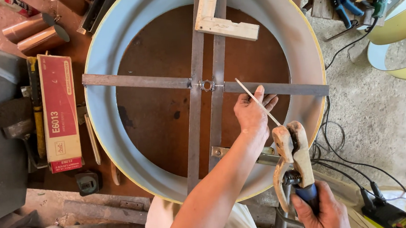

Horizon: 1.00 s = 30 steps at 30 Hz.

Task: The person welds flat steel cross bars onto a large circular metal frame resting in a shallow drum lid. They position the bars, check alignment with a framing square, clamp a bar in place, and use a stick welding electrode holder to tack weld the bar joints, producing sparks and smoke.

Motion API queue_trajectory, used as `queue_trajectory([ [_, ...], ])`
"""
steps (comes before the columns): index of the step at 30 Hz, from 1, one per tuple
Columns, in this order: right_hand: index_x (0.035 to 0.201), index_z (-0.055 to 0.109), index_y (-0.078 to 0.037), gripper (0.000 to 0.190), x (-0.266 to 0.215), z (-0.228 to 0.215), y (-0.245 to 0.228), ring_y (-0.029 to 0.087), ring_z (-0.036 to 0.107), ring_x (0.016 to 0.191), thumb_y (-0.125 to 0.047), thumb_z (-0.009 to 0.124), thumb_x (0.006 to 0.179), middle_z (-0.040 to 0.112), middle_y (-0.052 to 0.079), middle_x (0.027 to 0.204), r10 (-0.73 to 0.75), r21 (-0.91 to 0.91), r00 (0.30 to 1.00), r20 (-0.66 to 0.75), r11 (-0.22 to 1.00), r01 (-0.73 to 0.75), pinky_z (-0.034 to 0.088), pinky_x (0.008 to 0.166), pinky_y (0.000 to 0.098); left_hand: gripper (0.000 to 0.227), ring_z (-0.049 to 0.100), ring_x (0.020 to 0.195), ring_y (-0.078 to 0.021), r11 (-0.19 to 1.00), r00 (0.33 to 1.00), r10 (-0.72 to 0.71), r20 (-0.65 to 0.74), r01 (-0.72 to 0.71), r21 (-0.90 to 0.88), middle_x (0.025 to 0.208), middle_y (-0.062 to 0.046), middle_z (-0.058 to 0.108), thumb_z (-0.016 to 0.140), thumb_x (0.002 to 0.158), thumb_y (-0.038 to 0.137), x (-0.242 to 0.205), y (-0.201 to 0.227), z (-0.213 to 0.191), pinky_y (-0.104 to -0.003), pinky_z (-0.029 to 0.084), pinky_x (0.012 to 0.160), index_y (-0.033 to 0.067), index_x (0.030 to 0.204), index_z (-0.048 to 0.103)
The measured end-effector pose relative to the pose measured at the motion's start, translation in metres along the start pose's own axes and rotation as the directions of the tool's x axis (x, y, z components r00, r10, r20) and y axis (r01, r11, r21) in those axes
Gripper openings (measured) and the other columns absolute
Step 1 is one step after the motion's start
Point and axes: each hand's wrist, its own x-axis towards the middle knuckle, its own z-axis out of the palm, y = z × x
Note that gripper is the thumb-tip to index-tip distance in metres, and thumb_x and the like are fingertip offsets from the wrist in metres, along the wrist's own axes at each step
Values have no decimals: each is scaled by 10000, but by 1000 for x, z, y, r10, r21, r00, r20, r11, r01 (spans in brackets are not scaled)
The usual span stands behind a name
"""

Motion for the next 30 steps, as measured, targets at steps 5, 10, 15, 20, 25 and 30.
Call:
queue_trajectory([
  [5, 1175, 638, -73, 444, 2, 2, -8, 108, 632, 479, -361, 710, 845, 666, 37, 595, 36, -11, 999, 18, 999, -36, 521, 500, 282, 183, 715, 837, -241, 1000, 1000, -4, -1, 4, -8, 968, -114, 651, 674, 980, 129, -1, 1, 1, -436, 657, 838, -4, 1007, 551],
  [10, 1116, 656, -90, 433, 11, 4, -27, 160, 654, 534, -434, 734, 864, 649, 75, 600, 116, -156, 993, 38, 982, -109, 538, 534, 319, 175, 717, 830, -245, 999, 1000, -18, -15, 18, -30, 967, -115, 645, 681, 980, 116, 7, -7, -4, -443, 659, 839, 4, 1005, 549],
  [15, 1105, 633, -74, 424, 17, 9, -40, 158, 684, 620, -413, 688, 857, 700, 59, 642, 8, -130, 1000, 30, 991, -4, 547, 580, 318, 164, 718, 821, -239, 998, 1000, -19, 11, 19, -55, 966, -112, 668, 682, 973, 107, -1, 1, 1, -427, 646, 835, 4, 1035, 571],
  [20, 1087, 649, -80, 401, 19, 12, -40, 181, 670, 556, -415, 710, 876, 660, 84, 643, 79, -133, 996, 52, 989, -72, 545, 581, 342, 176, 719, 823, -235, 998, 999, -43, -23, 42, -40, 980, -112, 680, 678, 975, 111, -6, 6, 5, -412, 642, 836, 2, 1067, 575],
  [25, 1064, 648, -83, 375, 21, 17, -25, 185, 690, 578, -397, 707, 867, 665, 72, 683, 11, -99, 999, 49, 995, -6, 560, 604, 337, 190, 729, 841, -253, 1000, 1000, -29, 0, 29, -2, 989, -131, 684, 664, 981, 111, 7, -6, -5, -426, 651, 853, -13, 1094, 575],
  [30, 1121, 650, -106, 424, 26, 23, -13, 189, 724, 667, -406, 708, 827, 737, 72, 687, -5, -129, 1000, 27, 992, 8, 572, 635, 344, 193, 733, 844, -289, 999, 999, -33, -23, 32, -14, 977, -152, 680, 667, 961, 80, 13, -10, -9, -454, 663, 840, -17, 1091, 563],
])
